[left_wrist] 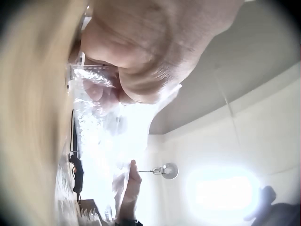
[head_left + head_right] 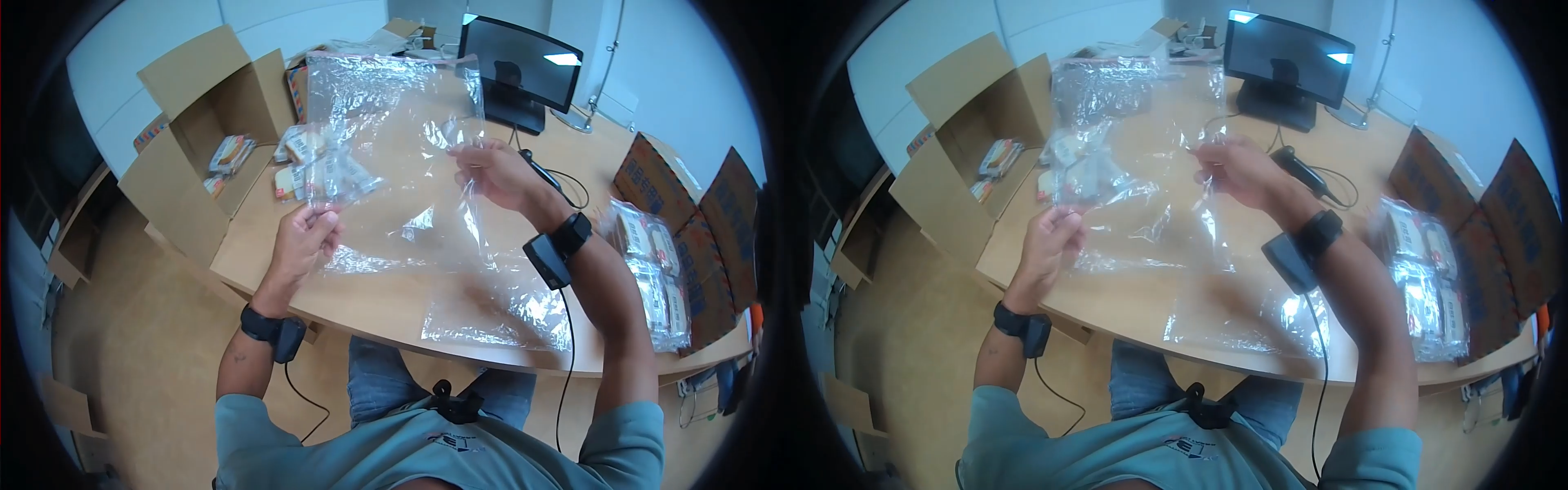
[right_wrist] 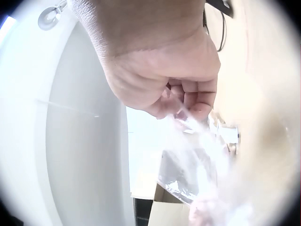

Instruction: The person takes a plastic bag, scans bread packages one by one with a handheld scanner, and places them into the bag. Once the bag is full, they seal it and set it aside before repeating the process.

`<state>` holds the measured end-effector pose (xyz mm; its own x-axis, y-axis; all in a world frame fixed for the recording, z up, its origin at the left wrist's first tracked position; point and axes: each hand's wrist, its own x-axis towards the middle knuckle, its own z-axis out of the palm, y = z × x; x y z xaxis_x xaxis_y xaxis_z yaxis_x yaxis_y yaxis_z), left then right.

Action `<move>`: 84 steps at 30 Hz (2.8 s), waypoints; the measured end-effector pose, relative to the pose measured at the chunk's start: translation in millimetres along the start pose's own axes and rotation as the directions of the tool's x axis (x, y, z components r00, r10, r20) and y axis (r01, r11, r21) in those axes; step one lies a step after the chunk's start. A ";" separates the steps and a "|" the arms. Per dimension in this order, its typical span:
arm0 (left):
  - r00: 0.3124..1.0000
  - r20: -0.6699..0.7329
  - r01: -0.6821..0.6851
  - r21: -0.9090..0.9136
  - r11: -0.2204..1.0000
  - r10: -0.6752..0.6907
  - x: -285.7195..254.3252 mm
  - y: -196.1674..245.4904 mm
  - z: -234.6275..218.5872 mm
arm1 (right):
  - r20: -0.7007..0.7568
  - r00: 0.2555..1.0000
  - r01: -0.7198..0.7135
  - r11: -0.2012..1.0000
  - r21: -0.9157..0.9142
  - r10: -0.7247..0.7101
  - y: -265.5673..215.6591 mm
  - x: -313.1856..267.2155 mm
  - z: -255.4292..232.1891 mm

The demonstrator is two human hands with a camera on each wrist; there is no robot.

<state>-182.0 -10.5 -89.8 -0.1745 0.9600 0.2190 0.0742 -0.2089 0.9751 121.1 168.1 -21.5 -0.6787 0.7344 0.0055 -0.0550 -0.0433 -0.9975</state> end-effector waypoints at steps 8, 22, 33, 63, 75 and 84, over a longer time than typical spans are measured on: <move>0.962 0.226 0.230 -0.357 0.905 -0.155 -3.2 4.5 28.1 | -0.252 0.963 0.087 0.996 -0.037 -0.094 -21.3 -43.4 11.0; 0.972 0.171 0.230 -0.534 0.814 -0.162 -2.7 -14.3 81.8 | -0.365 0.905 0.080 0.930 -0.359 -0.218 2.3 -171.5 25.4; 0.983 0.178 0.140 -0.572 0.808 -0.044 5.1 -17.5 106.5 | -0.506 0.817 0.076 0.921 -0.381 -0.277 2.6 -206.0 50.3; 0.513 0.771 -0.816 0.574 -0.065 0.377 145.3 194.5 163.9 | -0.558 0.714 0.178 0.881 -0.438 -0.422 6.7 -212.7 11.0; 0.523 0.712 -0.728 0.659 -0.188 0.469 149.3 223.5 142.3 | -0.521 0.836 0.281 0.950 0.140 -0.171 22.0 -234.5 4.0; 0.773 0.542 -0.634 0.650 0.420 0.329 146.1 131.9 133.1 | -0.738 0.670 0.280 0.891 0.357 0.085 76.9 -293.0 11.8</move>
<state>-67.1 127.0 66.1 0.4215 0.7747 0.4713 0.7797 -0.5750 0.2478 307.1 -58.4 -99.0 0.0807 0.9879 -0.1323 -0.5003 -0.0746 -0.8626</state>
